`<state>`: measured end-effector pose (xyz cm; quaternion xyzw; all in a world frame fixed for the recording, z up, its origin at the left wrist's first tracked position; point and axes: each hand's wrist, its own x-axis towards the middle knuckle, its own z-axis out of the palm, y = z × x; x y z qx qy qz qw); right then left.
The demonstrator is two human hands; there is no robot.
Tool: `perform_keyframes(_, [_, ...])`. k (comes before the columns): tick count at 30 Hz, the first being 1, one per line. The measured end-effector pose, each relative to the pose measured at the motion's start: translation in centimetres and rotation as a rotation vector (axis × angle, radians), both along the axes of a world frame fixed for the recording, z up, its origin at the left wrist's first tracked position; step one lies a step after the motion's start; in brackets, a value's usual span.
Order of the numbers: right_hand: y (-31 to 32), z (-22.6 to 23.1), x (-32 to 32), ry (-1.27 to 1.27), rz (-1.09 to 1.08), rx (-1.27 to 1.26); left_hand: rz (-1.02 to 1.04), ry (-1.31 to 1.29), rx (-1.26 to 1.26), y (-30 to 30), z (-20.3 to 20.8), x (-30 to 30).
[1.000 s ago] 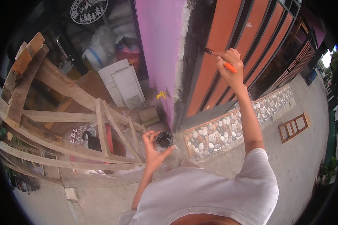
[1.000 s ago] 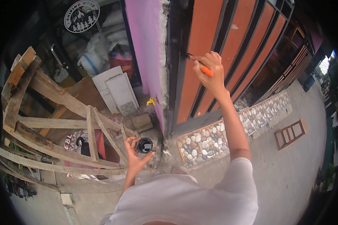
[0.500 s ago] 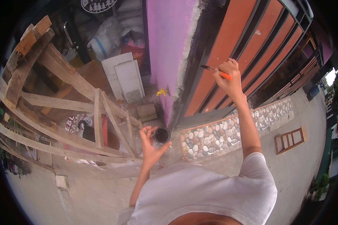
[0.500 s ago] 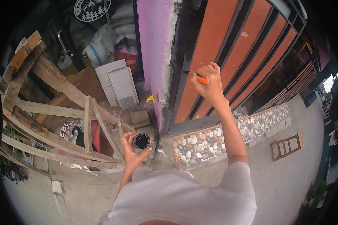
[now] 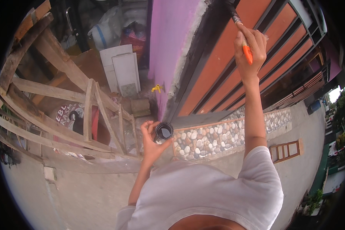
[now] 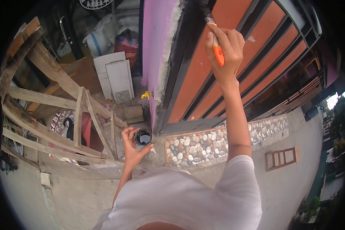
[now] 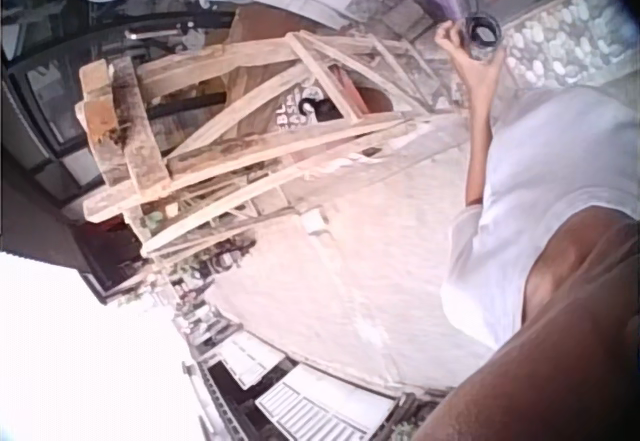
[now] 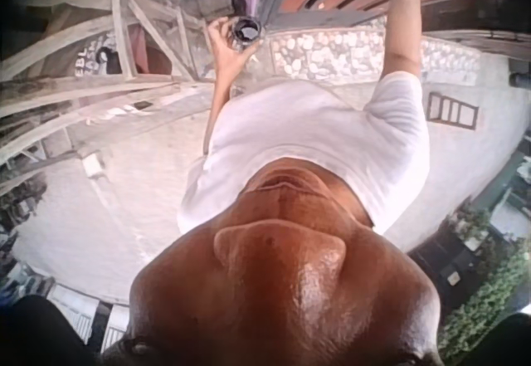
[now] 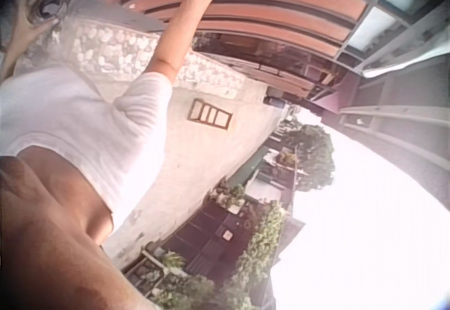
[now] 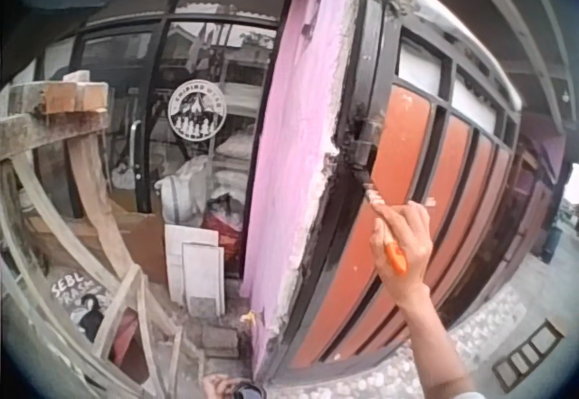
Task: The person paints the black metal frame of a gate using a brush and a small pot of paint, applying strokes along the vertical and horizontal bars.
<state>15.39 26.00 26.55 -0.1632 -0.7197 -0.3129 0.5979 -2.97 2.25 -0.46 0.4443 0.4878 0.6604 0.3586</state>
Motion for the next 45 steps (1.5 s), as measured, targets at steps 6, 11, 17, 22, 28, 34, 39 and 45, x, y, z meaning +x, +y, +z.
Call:
perform_keyframes(6, [-2.4,-9.5,0.4,-0.16,-0.015,-0.224,0.017,-0.021,-0.017,-0.2,0.5,-0.6])
perform_keyframes(11, [-2.4,-12.2,1.4,-0.245,0.063,-0.61,0.025,0.012,0.014,0.0,0.2,-0.9])
perform_keyframes(17, [-2.1,-6.2,0.4,0.029,0.157,-0.399,0.019,0.038,-0.022,-0.3,0.5,-1.0])
perform_keyframes(22, [-2.8,-9.6,1.3,-0.17,0.123,-0.545,0.025,0.002,-0.029,-0.4,1.1,-0.4])
perform_keyframes(28, [-1.3,-8.9,1.0,-0.102,0.142,-0.49,0.03,0.04,-0.036,-0.7,1.2,-0.1])
perform_keyframes(34, [-2.4,-9.1,1.8,-0.041,0.176,-0.445,0.041,0.055,-0.041,-0.6,1.3,0.2])
perform_keyframes(39, [-1.0,-9.2,1.9,-0.129,0.175,-0.542,0.004,0.069,-0.062,-0.4,1.1,0.8])
perform_keyframes(45, [-1.5,-7.0,1.2,0.039,0.244,-0.357,0.015,0.078,-0.051,-0.3,0.7,1.0])
